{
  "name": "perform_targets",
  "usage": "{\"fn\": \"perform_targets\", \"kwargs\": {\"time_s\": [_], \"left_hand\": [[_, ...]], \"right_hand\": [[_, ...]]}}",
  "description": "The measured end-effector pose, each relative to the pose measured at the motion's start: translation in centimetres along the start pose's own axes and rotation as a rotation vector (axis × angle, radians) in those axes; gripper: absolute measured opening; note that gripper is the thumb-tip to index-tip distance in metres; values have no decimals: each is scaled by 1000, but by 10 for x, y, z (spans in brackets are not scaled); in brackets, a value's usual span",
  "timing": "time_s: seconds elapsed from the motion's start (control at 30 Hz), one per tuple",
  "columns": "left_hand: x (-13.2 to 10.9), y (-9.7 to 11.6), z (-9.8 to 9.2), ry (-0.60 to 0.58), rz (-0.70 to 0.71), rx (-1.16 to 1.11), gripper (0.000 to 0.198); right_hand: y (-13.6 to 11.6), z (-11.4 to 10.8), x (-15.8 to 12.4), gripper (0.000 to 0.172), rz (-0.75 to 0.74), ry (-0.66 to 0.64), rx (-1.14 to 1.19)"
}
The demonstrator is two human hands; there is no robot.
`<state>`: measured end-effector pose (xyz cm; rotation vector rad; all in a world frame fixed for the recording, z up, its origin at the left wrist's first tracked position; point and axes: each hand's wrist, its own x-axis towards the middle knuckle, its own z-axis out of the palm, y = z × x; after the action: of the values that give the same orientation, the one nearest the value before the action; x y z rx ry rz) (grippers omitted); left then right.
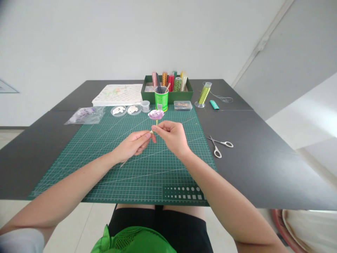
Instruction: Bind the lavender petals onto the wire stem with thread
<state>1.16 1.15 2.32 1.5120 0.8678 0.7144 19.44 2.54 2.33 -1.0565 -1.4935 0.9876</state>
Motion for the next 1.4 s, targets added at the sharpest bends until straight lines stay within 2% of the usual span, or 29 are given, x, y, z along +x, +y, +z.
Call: {"fn": "perform_targets", "kwargs": {"time_s": [0.4, 0.9, 1.27, 1.4], "left_hand": [[-1, 2, 0, -3, -24, 4, 33], [-2, 3, 1, -37, -96, -169, 28], [-1, 2, 0, -25, -76, -164, 25], [-1, 3, 2, -8, -63, -147, 20]], "right_hand": [[1, -1, 0, 39, -3, 6, -32], [1, 1, -2, 42, -19, -24, -34], [6, 2, 2, 32, 51, -18, 80], [7, 1, 3, 31, 35, -14, 82]]}}
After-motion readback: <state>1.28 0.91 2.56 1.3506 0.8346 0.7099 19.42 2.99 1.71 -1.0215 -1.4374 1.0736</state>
